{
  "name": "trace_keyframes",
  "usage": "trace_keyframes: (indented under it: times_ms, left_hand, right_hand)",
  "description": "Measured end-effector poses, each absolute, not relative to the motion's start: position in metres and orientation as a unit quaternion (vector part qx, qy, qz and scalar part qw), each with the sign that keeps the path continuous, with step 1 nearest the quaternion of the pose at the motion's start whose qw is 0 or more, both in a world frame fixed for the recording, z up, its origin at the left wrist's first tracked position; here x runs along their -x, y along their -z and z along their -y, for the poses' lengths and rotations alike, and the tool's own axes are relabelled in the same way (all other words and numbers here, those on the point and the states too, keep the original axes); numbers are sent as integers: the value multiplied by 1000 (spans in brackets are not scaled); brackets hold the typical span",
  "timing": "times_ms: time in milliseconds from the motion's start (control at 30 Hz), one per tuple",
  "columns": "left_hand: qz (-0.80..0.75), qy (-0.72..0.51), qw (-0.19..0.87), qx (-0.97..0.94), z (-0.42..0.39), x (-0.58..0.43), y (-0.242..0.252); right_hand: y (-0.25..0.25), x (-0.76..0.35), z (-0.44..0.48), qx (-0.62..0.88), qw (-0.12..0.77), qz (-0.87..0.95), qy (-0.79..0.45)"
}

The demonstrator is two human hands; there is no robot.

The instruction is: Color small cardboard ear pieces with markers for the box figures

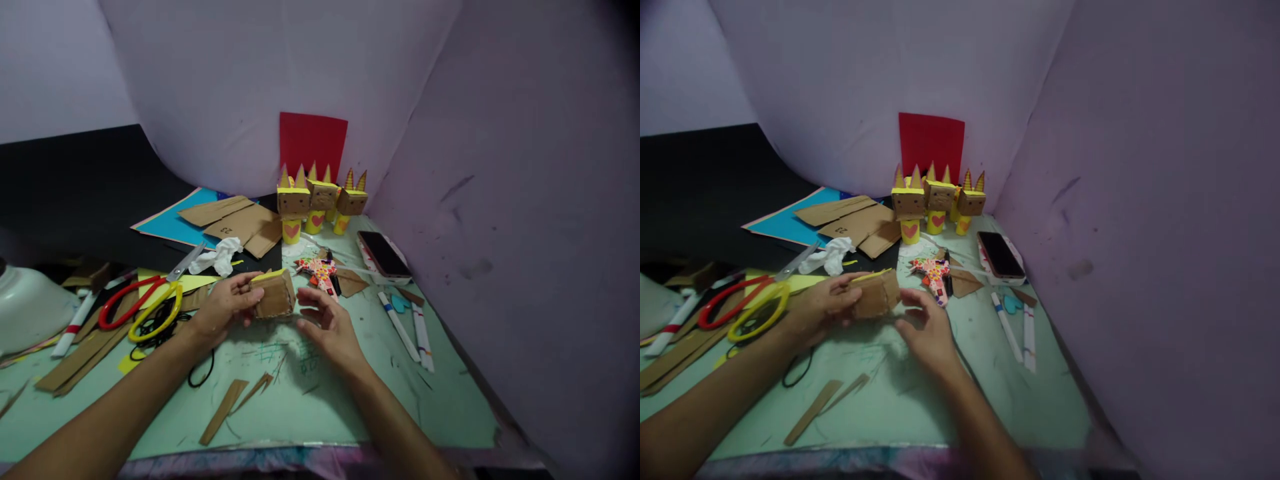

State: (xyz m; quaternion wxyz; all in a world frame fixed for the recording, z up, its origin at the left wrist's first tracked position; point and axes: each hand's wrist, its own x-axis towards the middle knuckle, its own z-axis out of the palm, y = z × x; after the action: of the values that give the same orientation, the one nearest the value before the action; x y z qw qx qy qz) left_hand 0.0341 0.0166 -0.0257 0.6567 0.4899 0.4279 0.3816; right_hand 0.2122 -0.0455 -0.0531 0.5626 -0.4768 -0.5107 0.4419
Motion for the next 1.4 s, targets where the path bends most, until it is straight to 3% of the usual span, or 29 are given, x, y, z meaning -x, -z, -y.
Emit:
trace_keyframes:
  times_ms: [300,467,867,1300,1400]
  left_hand:
    - [-363,-393,741,-407,-9,-35,30]
    - [-373,-395,733,-409,-6,-42,36]
    - [-393,-402,690,-456,-1,-46,36]
    - [-473,-399,449,-645,-2,-42,33]
    - [-489,-370,366,-700,-2,-42,34]
  right_hand:
    - [52,-183,37,481,589,616,-206]
    - [56,-171,42,525,583,612,-101]
    - [61,-173,38,518,611,597,-32]
    - [67,-177,45,553,507,660,-37]
    - [64,-186,50,541,536,644,-72]
